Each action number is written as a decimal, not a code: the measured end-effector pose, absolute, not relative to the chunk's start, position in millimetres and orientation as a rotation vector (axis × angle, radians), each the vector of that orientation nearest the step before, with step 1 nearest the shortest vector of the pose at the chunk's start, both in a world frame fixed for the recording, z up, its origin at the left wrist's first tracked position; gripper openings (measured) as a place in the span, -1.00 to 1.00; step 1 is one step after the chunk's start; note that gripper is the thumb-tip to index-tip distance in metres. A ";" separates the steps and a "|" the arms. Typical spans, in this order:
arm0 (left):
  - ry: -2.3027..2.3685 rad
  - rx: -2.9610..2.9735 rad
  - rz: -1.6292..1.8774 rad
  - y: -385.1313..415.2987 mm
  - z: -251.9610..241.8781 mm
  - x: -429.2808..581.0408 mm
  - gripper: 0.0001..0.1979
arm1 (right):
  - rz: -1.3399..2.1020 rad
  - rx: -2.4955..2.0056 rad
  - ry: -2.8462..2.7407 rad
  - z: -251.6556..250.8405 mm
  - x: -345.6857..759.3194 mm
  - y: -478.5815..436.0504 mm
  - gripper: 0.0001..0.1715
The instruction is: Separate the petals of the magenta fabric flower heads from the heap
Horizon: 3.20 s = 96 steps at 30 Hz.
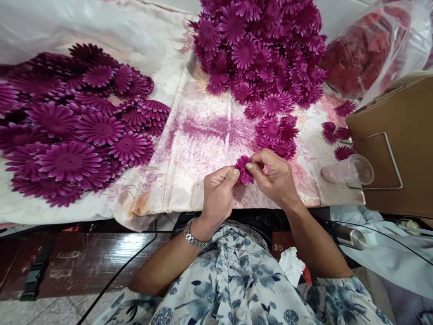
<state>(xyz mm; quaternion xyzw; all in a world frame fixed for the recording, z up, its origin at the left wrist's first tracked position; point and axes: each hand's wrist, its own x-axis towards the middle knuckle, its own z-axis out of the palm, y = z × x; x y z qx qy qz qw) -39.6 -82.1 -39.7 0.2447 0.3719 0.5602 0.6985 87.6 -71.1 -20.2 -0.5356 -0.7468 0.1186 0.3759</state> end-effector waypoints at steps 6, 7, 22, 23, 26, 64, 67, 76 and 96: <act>0.845 0.519 1.266 -81.1 -37.3 -38.3 -0.63 | -0.326 -1.704 -1.681 -7.9 142.2 -45.8 -0.86; 0.841 0.517 1.260 -80.8 -37.1 -38.3 -0.64 | -0.378 -1.715 -1.681 -4.4 145.9 -44.4 -0.78; 0.832 0.558 1.282 -82.2 -38.4 -39.2 -0.64 | -0.117 -1.560 -1.785 -15.8 120.5 -55.9 -0.81; 0.829 0.555 1.285 -82.1 -37.8 -39.2 -0.63 | -0.257 -1.629 -1.729 -13.0 132.0 -51.1 -0.81; 0.820 0.544 1.280 -81.2 -36.3 -38.9 -0.61 | -0.474 -1.744 -1.684 -3.7 152.8 -42.7 -0.66; 0.834 0.577 1.282 -82.7 -41.9 -39.0 -0.67 | -0.299 -1.620 -1.724 -11.0 134.5 -48.9 -0.79; 0.835 0.565 1.271 -80.8 -41.5 -38.6 -0.65 | -0.435 -1.672 -1.707 -2.4 146.1 -43.6 -0.68; 0.797 0.567 1.228 -81.2 -43.4 -39.6 -0.72 | 0.436 -1.331 -1.960 -14.3 82.7 -71.2 -0.81; 0.804 0.583 1.280 -81.2 -42.3 -39.7 -0.69 | 0.175 -1.379 -1.947 -5.9 94.5 -77.4 -0.79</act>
